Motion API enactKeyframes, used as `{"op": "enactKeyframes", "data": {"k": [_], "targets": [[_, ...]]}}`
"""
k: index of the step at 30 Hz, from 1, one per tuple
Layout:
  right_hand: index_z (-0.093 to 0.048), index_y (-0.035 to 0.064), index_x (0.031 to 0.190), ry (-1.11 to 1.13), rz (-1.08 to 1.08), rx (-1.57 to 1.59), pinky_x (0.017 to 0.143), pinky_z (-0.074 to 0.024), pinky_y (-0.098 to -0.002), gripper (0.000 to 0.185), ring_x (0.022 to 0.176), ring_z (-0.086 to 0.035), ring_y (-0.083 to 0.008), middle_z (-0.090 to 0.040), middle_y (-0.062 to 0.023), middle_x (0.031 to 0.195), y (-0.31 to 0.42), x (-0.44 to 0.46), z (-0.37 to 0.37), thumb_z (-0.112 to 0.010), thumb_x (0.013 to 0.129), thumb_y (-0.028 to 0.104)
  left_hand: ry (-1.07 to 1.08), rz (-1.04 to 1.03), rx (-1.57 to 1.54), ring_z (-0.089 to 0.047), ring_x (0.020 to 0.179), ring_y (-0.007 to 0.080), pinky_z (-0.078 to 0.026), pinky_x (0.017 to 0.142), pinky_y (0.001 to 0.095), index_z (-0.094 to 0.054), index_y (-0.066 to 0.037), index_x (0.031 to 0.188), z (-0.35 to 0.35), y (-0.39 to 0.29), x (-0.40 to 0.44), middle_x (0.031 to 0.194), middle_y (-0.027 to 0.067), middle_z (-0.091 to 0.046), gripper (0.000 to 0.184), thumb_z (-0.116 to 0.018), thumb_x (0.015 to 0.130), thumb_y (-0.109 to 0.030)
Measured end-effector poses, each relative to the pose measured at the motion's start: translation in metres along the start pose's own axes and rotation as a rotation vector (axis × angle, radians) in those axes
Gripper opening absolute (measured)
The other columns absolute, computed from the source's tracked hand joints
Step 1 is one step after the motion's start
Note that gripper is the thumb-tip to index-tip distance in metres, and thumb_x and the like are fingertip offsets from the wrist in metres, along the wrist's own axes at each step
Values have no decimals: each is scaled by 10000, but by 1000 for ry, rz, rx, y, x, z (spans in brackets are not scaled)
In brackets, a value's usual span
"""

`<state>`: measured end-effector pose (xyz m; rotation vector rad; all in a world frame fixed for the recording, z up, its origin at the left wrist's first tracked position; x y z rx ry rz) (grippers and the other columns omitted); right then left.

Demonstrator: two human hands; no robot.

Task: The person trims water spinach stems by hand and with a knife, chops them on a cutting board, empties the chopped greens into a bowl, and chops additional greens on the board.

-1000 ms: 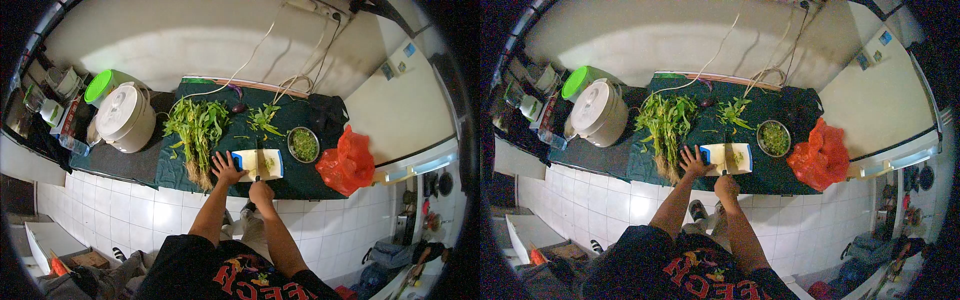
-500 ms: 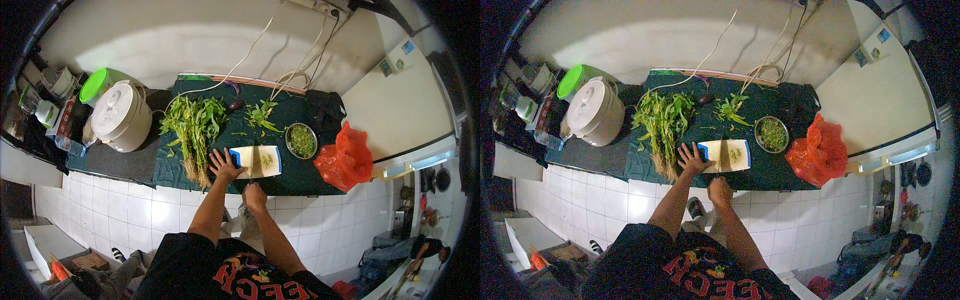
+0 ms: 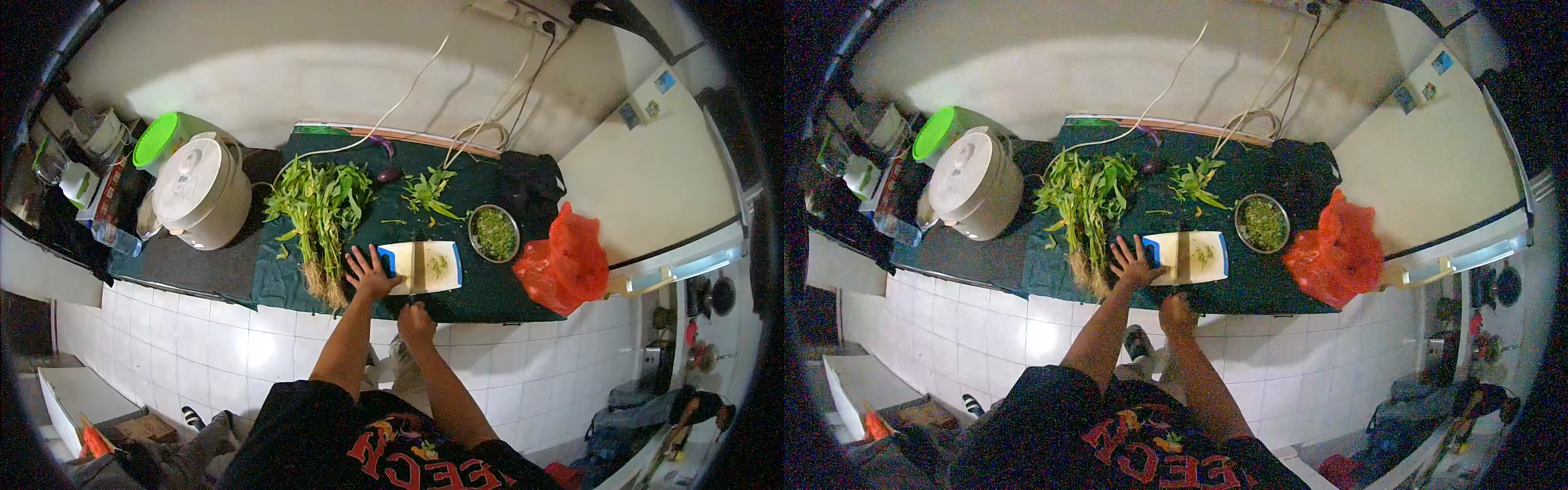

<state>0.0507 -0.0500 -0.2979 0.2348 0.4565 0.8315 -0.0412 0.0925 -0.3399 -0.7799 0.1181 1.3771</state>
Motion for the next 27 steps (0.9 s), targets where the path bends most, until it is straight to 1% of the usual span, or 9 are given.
{"op": "enactKeyframes", "data": {"k": [4, 6, 8, 10, 17, 20, 21, 24, 27], "targets": [[-581, -66, 961, 219, 77, -134, 795, -524, -513, 405, 878, -675, -411, -680, -258, 899, 40, 6, 56, -452, 949, 318, -3, 0, 12, 261, 1392, 465, -41, 1040, 730, 182, -210, 1509, -1, 1, 4, 1511, 229, 317, 1356, -678, 623, -772], [-593, -58, 926, 169, -20, -85, 804, -523, -504, 399, 890, -670, -419, -679, -260, 911, 35, 10, 47, -459, 948, 318, 25, 29, 29, 265, 1389, 466, -47, 1038, 731, 182, -209, 1509, 0, 0, 6, 1508, 231, 322, 1353, -672, 626, -777], [-585, -50, 966, 222, 149, -133, 813, -520, -503, 387, 907, -664, -429, -675, -267, 933, 44, -7, 50, -462, 947, 317, 21, 13, 29, 267, 1387, 468, -53, 1037, 732, 176, -207, 1510, -1, 0, 4, 1506, 232, 325, 1350, -672, 627, -777], [-569, -44, 1014, 231, 100, -160, 810, -519, -508, 381, 904, -660, -439, -671, -271, 933, 25, -3, 15, -462, 946, 316, 6, 2, 23, 266, 1388, 469, -58, 1037, 732, 173, -207, 1511, -5, 2, 8, 1505, 233, 325, 1350, -672, 626, -777], [-633, -32, 931, 157, 81, -119, 799, -516, -511, 405, 892, -663, -430, -677, -257, 929, 45, 10, 60, -463, 940, 336, 11, 14, 62, 261, 1384, 482, -79, 1036, 733, 182, -200, 1508, -4, 2, 8, 1499, 245, 329, 1340, -653, 639, -786], [-631, -34, 943, 178, 28, -16, 800, -519, -508, 410, 892, -665, -421, -681, -247, 904, 42, -3, 47, -470, 939, 343, 34, 23, 59, 263, 1383, 483, -75, 1036, 734, 185, -199, 1507, -1, 0, 6, 1495, 243, 338, 1337, -642, 641, -795], [-620, -35, 945, 141, 169, -184, 776, -532, -494, 400, 853, -678, -399, -689, -218, 867, 40, -8, 36, -478, 941, 339, 34, 24, 59, 263, 1383, 483, -75, 1036, 734, 185, -199, 1507, -2, 1, 6, 1495, 243, 338, 1337, -642, 641, -795], [-602, -30, 934, 39, 100, -193, 774, -535, -487, 381, 844, -683, -392, -693, -204, 857, 18, -6, 0, -470, 951, 327, 28, 9, 60, 264, 1382, 483, -69, 1038, 733, 194, -200, 1504, -4, 3, 9, 1491, 237, 349, 1338, -638, 642, -797], [-581, -19, 943, -29, 155, -189, 657, -565, -448, 344, 724, -699, -347, -696, -185, 796, 12, 4, 7, -491, 945, 313, 36, 6, 53, 265, 1381, 484, -61, 1039, 731, 207, -200, 1499, -4, 1, 7, 1487, 237, 356, 1333, -631, 652, -797]]}}
Point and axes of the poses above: each hand's wrist, its own x-axis towards the middle knuckle, its own z-axis out of the back of the hand, y = z × x, the point moved 5 cm from there along x, towards the middle knuckle
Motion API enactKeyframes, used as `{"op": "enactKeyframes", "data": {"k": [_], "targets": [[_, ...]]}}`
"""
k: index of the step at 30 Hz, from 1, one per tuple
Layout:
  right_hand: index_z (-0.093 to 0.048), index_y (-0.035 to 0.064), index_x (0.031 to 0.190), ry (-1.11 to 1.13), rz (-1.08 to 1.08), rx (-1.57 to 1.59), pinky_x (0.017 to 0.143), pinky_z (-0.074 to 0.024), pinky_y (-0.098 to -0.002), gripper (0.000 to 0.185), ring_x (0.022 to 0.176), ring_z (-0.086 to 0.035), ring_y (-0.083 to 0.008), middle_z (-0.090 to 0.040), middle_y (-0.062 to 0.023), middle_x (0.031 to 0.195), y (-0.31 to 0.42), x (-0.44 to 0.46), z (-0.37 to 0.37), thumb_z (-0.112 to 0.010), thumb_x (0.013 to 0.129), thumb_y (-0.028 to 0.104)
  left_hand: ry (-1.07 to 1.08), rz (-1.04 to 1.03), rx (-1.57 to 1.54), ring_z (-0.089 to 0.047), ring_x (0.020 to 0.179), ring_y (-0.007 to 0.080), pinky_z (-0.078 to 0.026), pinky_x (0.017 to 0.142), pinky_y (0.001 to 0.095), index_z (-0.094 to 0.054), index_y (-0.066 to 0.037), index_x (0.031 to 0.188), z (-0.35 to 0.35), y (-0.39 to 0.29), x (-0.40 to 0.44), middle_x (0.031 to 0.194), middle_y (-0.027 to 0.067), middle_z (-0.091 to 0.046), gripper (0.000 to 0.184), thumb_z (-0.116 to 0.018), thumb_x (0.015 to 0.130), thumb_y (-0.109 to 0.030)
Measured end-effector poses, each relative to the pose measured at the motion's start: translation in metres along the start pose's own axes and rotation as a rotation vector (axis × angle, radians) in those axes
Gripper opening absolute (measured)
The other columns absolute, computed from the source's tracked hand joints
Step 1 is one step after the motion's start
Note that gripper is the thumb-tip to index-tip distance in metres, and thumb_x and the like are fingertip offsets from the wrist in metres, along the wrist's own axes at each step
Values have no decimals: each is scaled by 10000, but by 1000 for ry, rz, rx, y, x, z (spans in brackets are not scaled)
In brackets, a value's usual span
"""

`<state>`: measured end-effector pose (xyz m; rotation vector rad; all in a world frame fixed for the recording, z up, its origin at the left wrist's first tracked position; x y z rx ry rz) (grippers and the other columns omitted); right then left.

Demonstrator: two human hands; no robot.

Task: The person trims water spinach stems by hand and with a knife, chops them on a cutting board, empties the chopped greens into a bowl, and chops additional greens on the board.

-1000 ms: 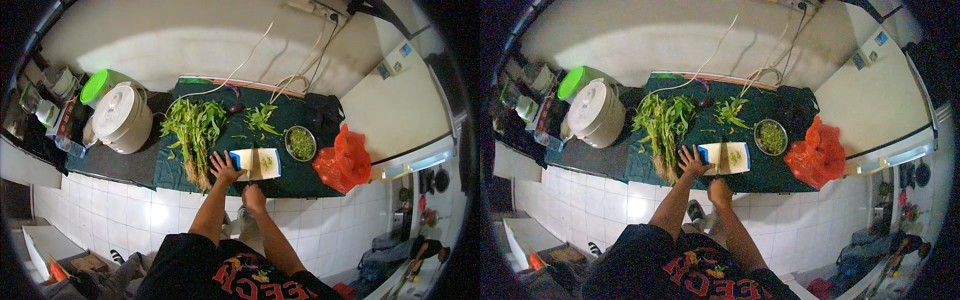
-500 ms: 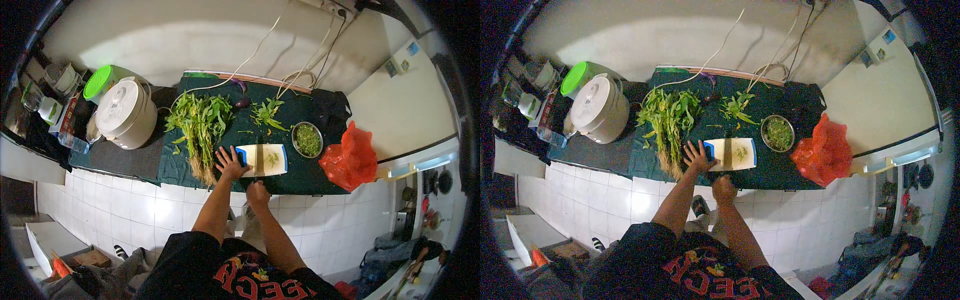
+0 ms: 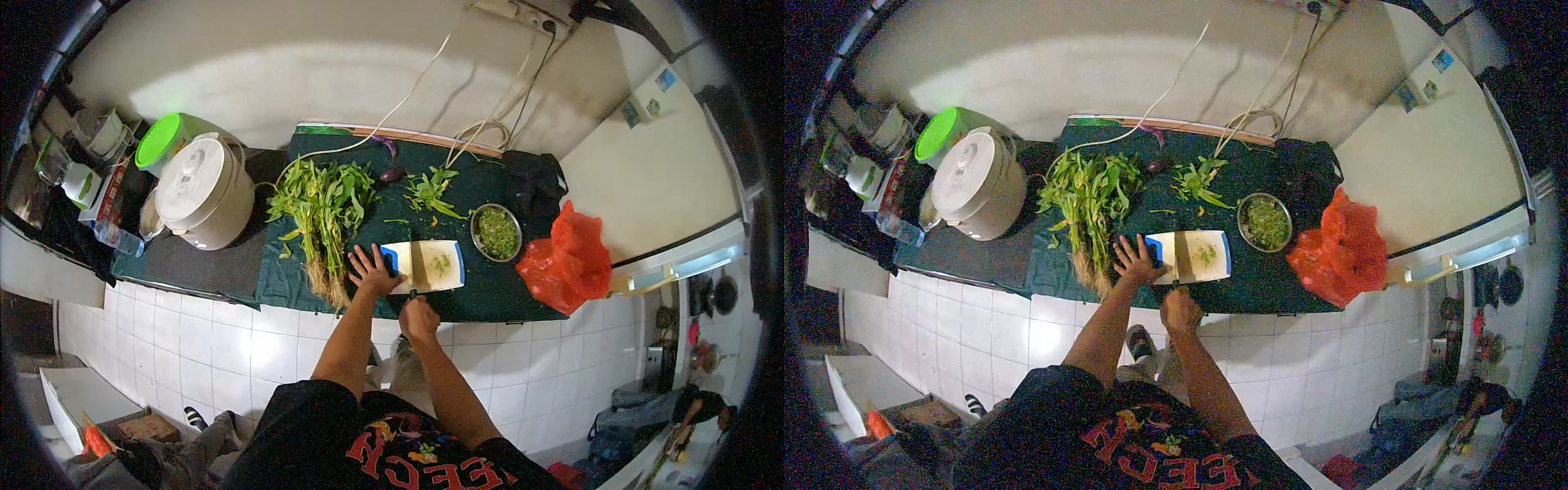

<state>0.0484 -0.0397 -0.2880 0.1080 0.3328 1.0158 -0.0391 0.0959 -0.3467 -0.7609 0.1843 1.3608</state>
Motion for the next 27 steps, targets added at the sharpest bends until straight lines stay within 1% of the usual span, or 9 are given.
{"op": "enactKeyframes", "data": {"k": [2, 5, 9, 12, 16, 17, 19, 22, 27], "targets": [[-578, -18, 952, -7, 68, -61, 614, -573, -432, 341, 681, -702, -328, -695, -179, 768, 5, 3, 7, -502, 940, 314, 26, 42, 15, 264, 1380, 487, -59, 1040, 729, 214, -205, 1496, 3, -2, -1, 1485, 239, 356, 1315, -631, 671, -783], [-573, -31, 984, 57, -22, 16, 608, -572, -426, 356, 672, -701, -329, -693, -180, 757, 11, -2, -3, -502, 939, 315, 50, 38, -3, 264, 1380, 487, -57, 1040, 729, 213, -214, 1497, 5, -2, -1, 1488, 239, 353, 1307, -653, 679, -755], [-573, -50, 988, 117, -139, 48, 791, -522, -499, 380, 881, -676, -402, -685, -238, 895, 9, -3, 9, -467, 953, 314, 19, 17, -10, 265, 1380, 486, -51, 1041, 729, 211, -219, 1498, 4, 0, 4, 1491, 240, 347, 1317, -684, 674, -723], [-571, -40, 997, 226, 25, 67, 805, -516, -512, 369, 892, -673, -405, -676, -260, 897, 18, -2, 39, -479, 951, 314, -3, 8, -17, 264, 1382, 485, -40, 1041, 729, 205, -211, 1500, 0, 1, 1, 1494, 241, 342, 1331, -688, 658, -726], [-566, -40, 994, 238, 44, 21, 775, -529, -499, 378, 856, -682, -391, -684, -239, 876, 19, -10, 25, -476, 953, 325, -9, 17, -27, 274, 1379, 481, -36, 1039, 730, 203, -213, 1500, 0, 1, 0, 1491, 236, 349, 1330, -680, 656, -739], [-564, -40, 995, 177, -40, 24, 756, -537, -490, 384, 834, -686, -384, -688, -227, 863, 3, -8, -3, -476, 954, 331, 21, 28, -17, 280, 1376, 479, -34, 1040, 730, 202, -213, 1500, 0, 1, -2, 1489, 236, 354, 1329, -677, 657, -742], [-562, -41, 996, 103, -117, 33, 738, -545, -480, 389, 811, -690, -378, -693, -215, 850, 1, 0, -4, -476, 955, 337, 34, 34, -7, 286, 1374, 477, -32, 1040, 729, 202, -212, 1500, 5, 1, 5, 1487, 235, 358, 1327, -675, 658, -745], [-555, -34, 969, -4, 106, 72, 704, -553, -447, 381, 770, -689, -375, -689, -217, 825, -8, -4, 12, -473, 954, 337, 59, 10, -10, 286, 1370, 487, -44, 1037, 733, 199, -207, 1501, -1, 4, 5, 1486, 241, 354, 1320, -673, 665, -740], [-570, -9, 923, 14, 52, -13, 668, -538, -466, 350, 744, -683, -374, -672, -249, 799, -25, -11, 20, -480, 948, 329, 8, -17, -9, 257, 1373, 511, -75, 1032, 737, 192, -219, 1504, 2, 6, 3, 1483, 248, 356, 1317, -689, 661, -718]]}}
Point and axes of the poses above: each hand's wrist, its own x-axis towards the middle knuckle, its own z-axis out of the back of the hand, y = z × x, the point moved 5 cm from there along x, towards the middle knuckle
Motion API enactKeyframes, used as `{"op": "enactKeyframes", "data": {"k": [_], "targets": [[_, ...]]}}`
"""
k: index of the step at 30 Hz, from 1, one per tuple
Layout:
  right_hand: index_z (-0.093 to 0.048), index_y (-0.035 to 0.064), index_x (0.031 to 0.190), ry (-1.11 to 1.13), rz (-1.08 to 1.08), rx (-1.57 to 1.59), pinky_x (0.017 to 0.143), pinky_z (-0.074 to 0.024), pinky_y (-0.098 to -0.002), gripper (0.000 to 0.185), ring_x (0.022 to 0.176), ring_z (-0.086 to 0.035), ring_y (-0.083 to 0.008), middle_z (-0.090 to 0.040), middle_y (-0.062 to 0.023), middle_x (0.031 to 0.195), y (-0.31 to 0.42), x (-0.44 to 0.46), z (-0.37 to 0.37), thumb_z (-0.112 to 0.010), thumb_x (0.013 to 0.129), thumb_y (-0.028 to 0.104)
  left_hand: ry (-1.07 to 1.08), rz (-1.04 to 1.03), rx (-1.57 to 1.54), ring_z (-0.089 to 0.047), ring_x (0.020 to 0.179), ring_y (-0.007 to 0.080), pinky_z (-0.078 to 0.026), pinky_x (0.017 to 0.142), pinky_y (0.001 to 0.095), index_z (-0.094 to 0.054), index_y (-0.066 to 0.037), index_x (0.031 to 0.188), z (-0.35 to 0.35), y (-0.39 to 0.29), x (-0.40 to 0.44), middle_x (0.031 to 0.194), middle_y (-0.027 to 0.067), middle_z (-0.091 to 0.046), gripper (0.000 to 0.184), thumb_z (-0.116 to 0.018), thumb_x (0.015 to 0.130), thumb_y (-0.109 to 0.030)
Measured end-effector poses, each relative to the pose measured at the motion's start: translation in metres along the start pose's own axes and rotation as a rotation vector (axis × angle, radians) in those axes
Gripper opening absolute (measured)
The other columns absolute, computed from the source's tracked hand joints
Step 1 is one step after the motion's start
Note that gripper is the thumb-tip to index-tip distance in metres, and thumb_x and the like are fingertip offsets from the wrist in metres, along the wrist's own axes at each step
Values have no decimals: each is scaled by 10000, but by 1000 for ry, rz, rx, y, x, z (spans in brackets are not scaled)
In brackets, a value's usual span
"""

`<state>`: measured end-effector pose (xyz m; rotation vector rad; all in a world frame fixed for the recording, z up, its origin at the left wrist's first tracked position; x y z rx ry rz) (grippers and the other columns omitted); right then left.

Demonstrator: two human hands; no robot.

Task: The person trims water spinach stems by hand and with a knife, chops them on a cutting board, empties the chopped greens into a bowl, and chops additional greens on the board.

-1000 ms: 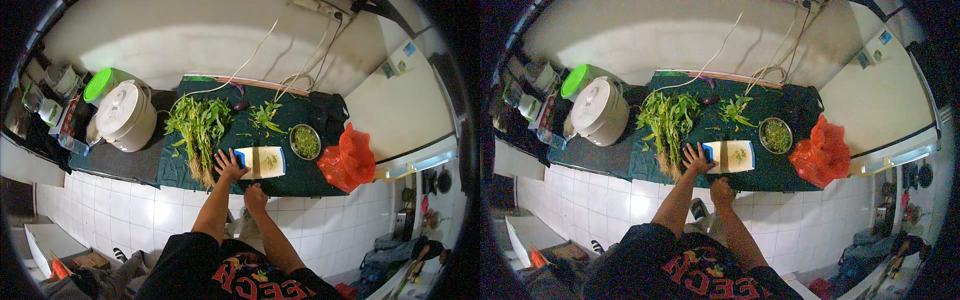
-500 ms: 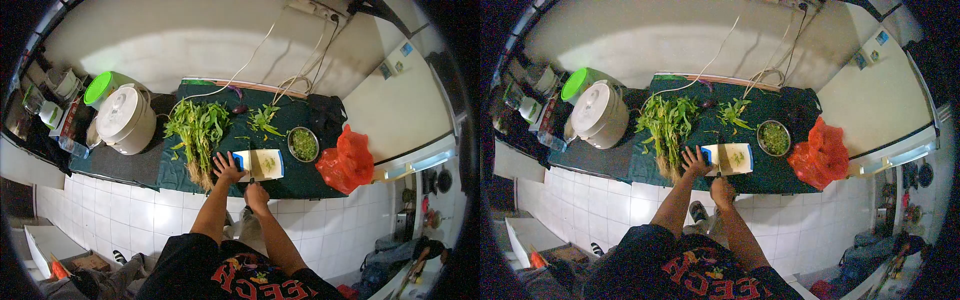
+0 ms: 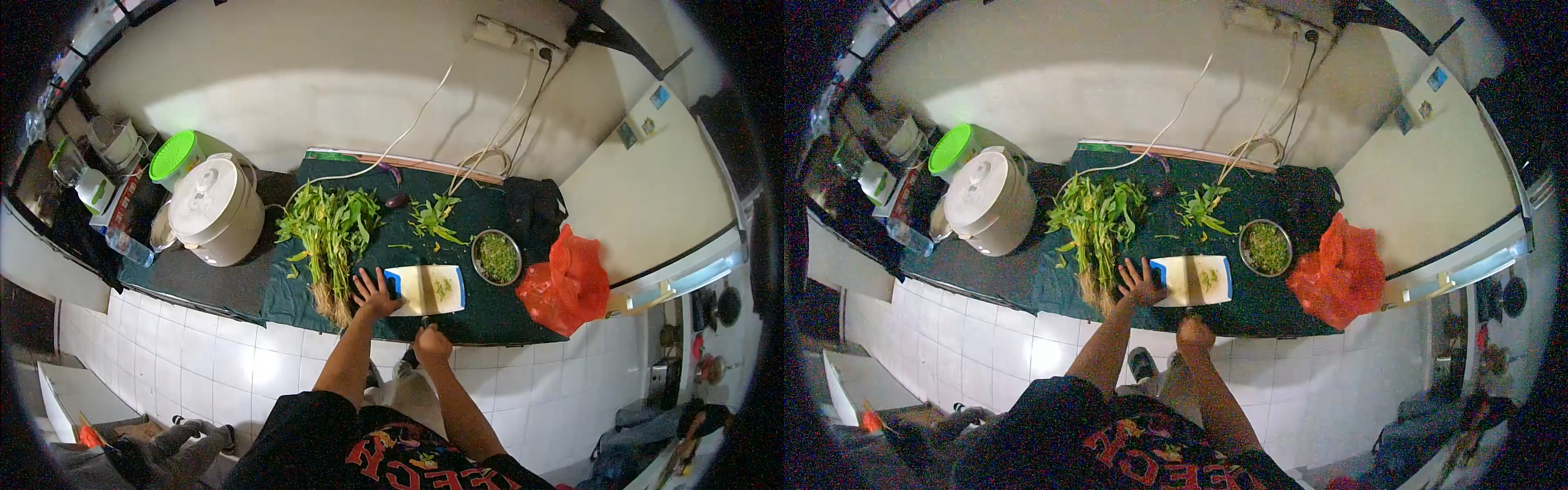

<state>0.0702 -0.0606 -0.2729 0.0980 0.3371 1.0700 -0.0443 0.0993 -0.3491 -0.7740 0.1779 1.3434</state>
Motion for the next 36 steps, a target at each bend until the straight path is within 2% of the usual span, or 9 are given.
{"op": "enactKeyframes", "data": {"k": [3, 7, 10, 11, 15, 22, 26, 30, 36], "targets": [[-583, 14, 855, -186, -96, 121, 664, -529, -502, 358, 737, -672, -382, -658, -212, 746, -21, -7, 2, -507, 927, 355, 15, -49, -22, 230, 1378, 522, -113, 1022, 740, 161, -222, 1514, 3, 0, -6, 1483, 257, 350, 1297, -723, 674, -664], [-569, 23, 921, -150, -184, 12, 657, -526, -515, 361, 700, -658, -400, -642, -216, 722, -35, -6, 12, -521, 921, 381, -5, -105, -45, 269, 1361, 524, -101, 1010, 752, 120, -213, 1524, 1, 5, -7, 1470, 226, 391, 1241, -722, 710, -624], [-558, 15, 954, -93, -185, 97, 709, -517, -534, 368, 744, -658, -412, -649, -230, 771, -45, -12, 9, -519, 922, 380, -463, -493, -324, -320, 1311, 464, -327, 1031, 554, -469, -125, 1378, 36, -9, -24, 1444, 233, -321, 633, -712, 812, -272], [-558, 15, 954, -99, -182, 103, 709, -517, -534, 368, 744, -658, -412, -649, -230, 771, -47, -15, 8, -519, 922, 380, -670, -549, -256, -529, 1064, 367, -437, 925, 454, -635, -81, 1151, 57, -23, -39, 1134, 158, -557, 357, -688, 807, -160], [-546, -1, 968, -31, -207, 112, 679, -520, -533, 382, 731, -652, -429, -647, -238, 786, -42, -26, 17, -517, 927, 377, -458, -518, -208, -598, 946, 317, -507, 813, 416, -677, -68, 1017, 71, -45, 12, 1006, 104, -601, 205, -632, 844, -167], [-540, 2, 987, 114, -222, 55, 672, -537, -517, 394, 734, -663, -417, -650, -244, 778, -36, -35, 18, -517, 929, 391, -458, -395, 64, -580, 1022, 313, -516, 825, 431, -655, -116, 1061, 87, -56, 85, 1054, 103, -589, 228, -604, 845, -171], [-543, -1, 995, 119, -152, 58, 649, -542, -510, 405, 721, -668, -407, -649, -240, 746, -40, -37, 6, -507, 932, 398, -520, -502, 170, -584, 988, 305, -521, 805, 436, -633, -109, 992, 79, -54, 106, 1060, 91, -585, 166, -564, 844, -142], [-546, -10, 1013, 121, -143, 28, 627, -544, -505, 420, 698, -666, -406, -648, -231, 724, -39, -31, 15, -502, 936, 401, -679, -583, 205, -585, 964, 298, -510, 798, 424, -613, -95, 961, 75, -58, 103, 1015, 93, -584, 136, -550, 846, -132], [-546, -23, 1025, 47, -159, 43, 643, -537, -512, 418, 737, -662, -410, -651, -245, 782, -57, -25, 24, -485, 955, 384, -463, -596, -14, -580, 931, 307, -488, 778, 416, -611, -99, 945, 72, -88, 10, 951, 94, -573, 122, -567, 848, -160]]}}
Point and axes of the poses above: each hand's wrist, its own x-axis towards the middle knuckle, its own z-axis out of the back of the hand, y = z × x, the point moved 5 cm from there along x, towards the middle knuckle
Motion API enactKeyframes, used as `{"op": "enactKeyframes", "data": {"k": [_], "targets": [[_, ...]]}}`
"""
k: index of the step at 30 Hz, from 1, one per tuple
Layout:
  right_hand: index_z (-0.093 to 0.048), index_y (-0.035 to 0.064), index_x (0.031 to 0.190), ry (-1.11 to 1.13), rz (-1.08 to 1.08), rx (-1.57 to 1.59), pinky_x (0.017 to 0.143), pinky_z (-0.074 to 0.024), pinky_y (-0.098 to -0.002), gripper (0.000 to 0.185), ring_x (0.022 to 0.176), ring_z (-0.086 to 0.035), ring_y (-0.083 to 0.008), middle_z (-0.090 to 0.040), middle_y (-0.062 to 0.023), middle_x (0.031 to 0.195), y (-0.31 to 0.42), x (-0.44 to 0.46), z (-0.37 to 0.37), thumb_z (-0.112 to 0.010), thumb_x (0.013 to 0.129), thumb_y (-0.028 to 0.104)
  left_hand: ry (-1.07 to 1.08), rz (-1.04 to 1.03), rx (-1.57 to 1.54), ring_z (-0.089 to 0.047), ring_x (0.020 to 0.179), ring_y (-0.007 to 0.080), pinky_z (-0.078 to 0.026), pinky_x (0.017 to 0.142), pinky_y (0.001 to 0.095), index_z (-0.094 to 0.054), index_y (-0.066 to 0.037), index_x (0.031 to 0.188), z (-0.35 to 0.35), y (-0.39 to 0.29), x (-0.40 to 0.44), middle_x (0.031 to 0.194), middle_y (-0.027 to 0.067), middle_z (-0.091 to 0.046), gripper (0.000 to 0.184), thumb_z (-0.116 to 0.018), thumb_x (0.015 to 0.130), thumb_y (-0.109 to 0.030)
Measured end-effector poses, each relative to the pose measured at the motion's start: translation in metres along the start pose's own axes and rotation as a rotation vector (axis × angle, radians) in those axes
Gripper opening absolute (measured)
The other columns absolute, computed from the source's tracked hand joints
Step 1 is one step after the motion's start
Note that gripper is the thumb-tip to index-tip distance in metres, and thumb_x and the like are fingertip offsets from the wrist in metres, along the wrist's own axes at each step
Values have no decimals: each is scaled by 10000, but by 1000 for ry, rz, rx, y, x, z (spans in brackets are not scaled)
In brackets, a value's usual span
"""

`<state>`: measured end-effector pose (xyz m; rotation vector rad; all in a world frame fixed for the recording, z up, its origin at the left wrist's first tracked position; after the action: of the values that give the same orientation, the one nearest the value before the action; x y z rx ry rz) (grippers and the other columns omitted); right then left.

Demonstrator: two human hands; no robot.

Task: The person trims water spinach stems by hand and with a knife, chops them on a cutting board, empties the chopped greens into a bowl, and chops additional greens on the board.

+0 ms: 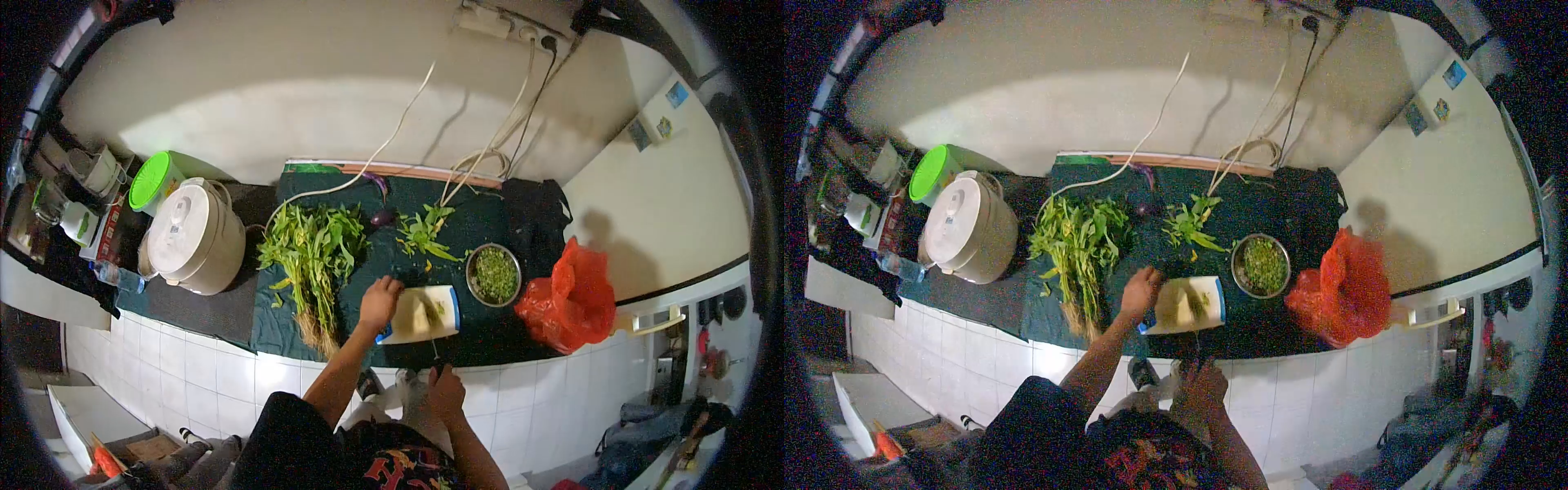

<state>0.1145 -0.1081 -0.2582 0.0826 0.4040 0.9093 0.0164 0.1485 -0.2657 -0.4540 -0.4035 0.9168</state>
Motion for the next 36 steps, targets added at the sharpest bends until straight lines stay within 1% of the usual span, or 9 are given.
{"op": "enactKeyframes", "data": {"k": [7, 10, 12, 18, 20, 26, 28, 30, 36], "targets": [[-533, -44, 1033, 19, -120, 83, 679, -525, -523, 439, 784, -644, -443, -637, -276, 808, 1, 22, 17, -484, 964, 387, -2, -141, 42, -582, 948, 259, -445, 819, 410, -635, -121, 979, -42, -20, -65, 946, 59, -595, 165, -584, 834, -181], [-535, -45, 1052, -17, -27, 94, 697, -514, -538, 445, 790, -637, -464, -636, -289, 823, 17, 21, 16, -476, 968, 388, 37, -199, 42, -577, 948, 253, -444, 818, 401, -647, -125, 986, -41, -21, -72, 944, 57, -594, 186, -591, 816, -174], [-538, -47, 1059, 105, -109, 103, 723, -508, -546, 465, 799, -637, -470, -642, -289, 835, 24, 26, 8, -454, 975, 402, 38, -235, 39, -575, 947, 250, -444, 817, 396, -656, -128, 991, -40, -18, -75, 945, 56, -594, 200, -595, 805, -170], [-555, -48, 1023, 55, -112, 71, 734, -505, -553, 501, 811, -640, -469, -641, -301, 845, 45, 27, 18, -384, 995, 422, -69, -310, 17, -579, 932, 252, -450, 816, 398, -698, -124, 937, -28, -8, -84, 921, 59, -604, 189, -611, 778, -177], [-558, -50, 1016, 52, -110, 89, 734, -503, -554, 505, 809, -637, -473, -641, -301, 845, 45, 30, 18, -377, 997, 421, 33, -192, -70, -591, 923, 265, -453, 824, 404, -700, -117, 905, -36, 0, -80, 900, 65, -620, 159, -610, 790, -180], [-568, -45, 932, 45, -74, 124, 743, -492, -564, 507, 814, -624, -489, -639, -302, 834, 46, 30, 26, -360, 1001, 412, 232, 61, -10, -608, 965, 276, -467, 834, 406, -690, -98, 894, -33, 0, -67, 941, 82, -647, 161, -601, 805, -198], [-568, -42, 902, 19, -68, 134, 735, -492, -567, 506, 811, -621, -494, -637, -305, 828, 43, 34, 21, -357, 1001, 407, 241, 90, 43, -609, 973, 278, -469, 839, 408, -689, -91, 890, -41, 3, -64, 949, 81, -649, 167, -594, 804, -197], [-571, -19, 913, 4, -70, 73, 697, -514, -547, 445, 790, -644, -451, -645, -281, 840, 38, 32, 17, -378, 1003, 371, 252, 120, 99, -609, 982, 279, -472, 843, 410, -688, -84, 886, -42, 4, -65, 957, 81, -651, 172, -588, 803, -196], [-531, -29, 975, 27, -54, 152, 681, -515, -543, 408, 777, -641, -455, -639, -284, 834, 24, 27, -27, -407, 1003, 358, 277, 202, 128, -633, 937, 292, -496, 824, 428, -700, -84, 871, -46, 8, -65, 939, 103, -678, 201, -611, 789, -244]]}}
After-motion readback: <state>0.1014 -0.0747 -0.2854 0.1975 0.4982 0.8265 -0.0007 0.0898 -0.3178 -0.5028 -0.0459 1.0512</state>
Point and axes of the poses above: each hand's wrist, its own x-axis towards the middle knuckle, its own z-axis out of the back of the hand, y = z × x, the point moved 5 cm from there along x, towards the middle knuckle
